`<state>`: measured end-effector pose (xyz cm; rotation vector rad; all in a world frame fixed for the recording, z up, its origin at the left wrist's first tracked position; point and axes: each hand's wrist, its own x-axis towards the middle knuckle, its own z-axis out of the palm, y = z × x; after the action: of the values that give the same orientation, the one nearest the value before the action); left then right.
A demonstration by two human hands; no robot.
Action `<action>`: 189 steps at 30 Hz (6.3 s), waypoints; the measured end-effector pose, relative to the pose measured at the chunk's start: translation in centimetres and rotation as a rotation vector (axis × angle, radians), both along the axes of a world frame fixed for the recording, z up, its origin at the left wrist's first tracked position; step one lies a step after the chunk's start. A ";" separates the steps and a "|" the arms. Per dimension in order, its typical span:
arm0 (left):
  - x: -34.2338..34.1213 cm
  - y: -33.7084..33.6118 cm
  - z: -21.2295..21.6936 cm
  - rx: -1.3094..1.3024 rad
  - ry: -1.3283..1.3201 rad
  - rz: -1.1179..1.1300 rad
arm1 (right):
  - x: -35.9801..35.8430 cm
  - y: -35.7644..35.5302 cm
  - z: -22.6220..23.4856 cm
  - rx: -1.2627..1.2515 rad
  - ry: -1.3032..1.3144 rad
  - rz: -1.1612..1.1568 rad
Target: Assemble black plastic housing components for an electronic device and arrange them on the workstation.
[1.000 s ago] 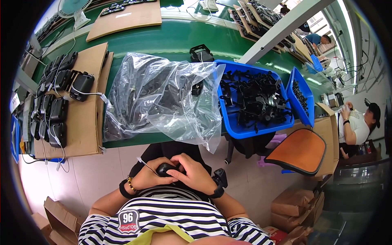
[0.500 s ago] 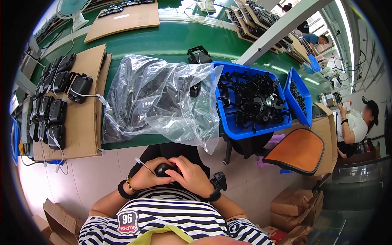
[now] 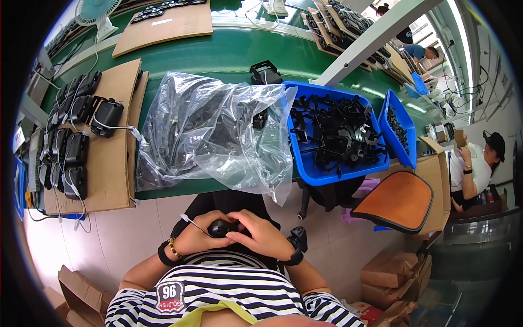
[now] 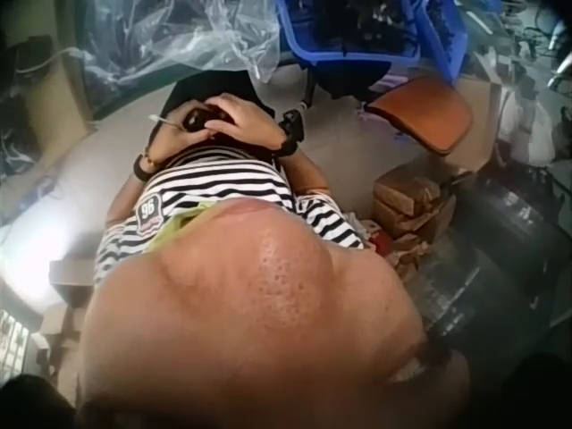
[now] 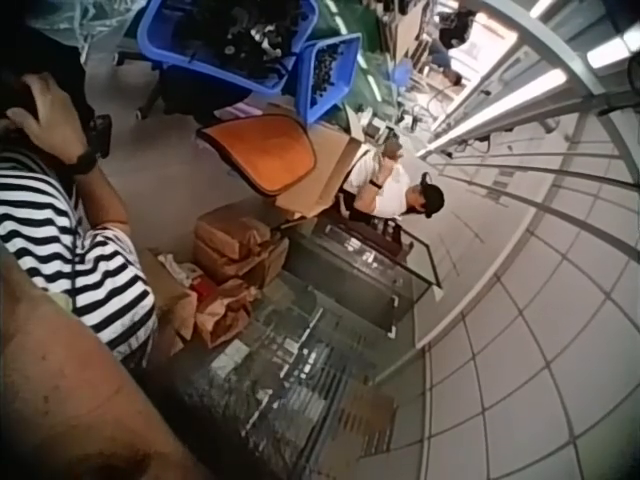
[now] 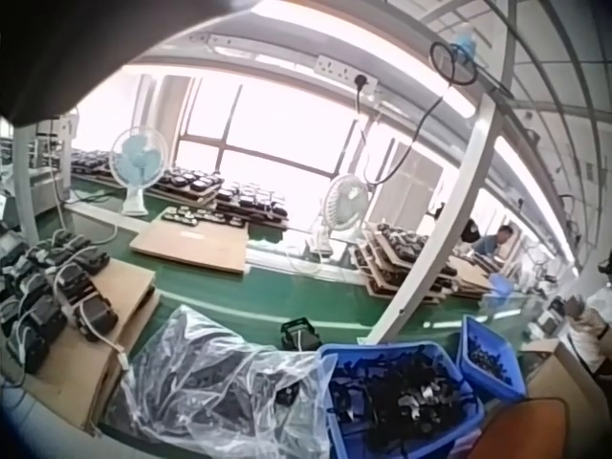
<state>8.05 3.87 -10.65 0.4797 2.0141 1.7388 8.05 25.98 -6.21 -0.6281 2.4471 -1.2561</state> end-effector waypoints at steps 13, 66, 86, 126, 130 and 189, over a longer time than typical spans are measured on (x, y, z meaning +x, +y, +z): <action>-0.4 0.0 0.3 0.002 0.024 0.013 | -0.6 0.5 -0.8 -0.123 -0.026 0.018; -0.3 -0.1 -1.1 -0.028 0.074 0.050 | -0.7 -0.9 -1.8 -0.093 -0.034 -0.094; -0.2 0.0 -0.9 0.007 0.061 0.053 | -1.0 -0.3 -1.7 -0.198 -0.097 -0.030; 0.2 0.9 -1.0 -0.022 0.035 0.122 | -0.8 -0.4 -3.9 -0.207 -0.227 -0.079; -0.7 0.4 -1.3 -0.071 -0.046 0.079 | -1.1 -0.5 -4.2 -0.261 -0.272 -0.089; 0.6 -1.0 1.7 0.671 -0.641 0.270 | -5.6 -0.7 7.7 -0.151 0.713 -0.355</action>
<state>8.63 2.87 -8.92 -0.1720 1.0654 2.3389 2.41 25.31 1.46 -0.8168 3.1736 -1.5645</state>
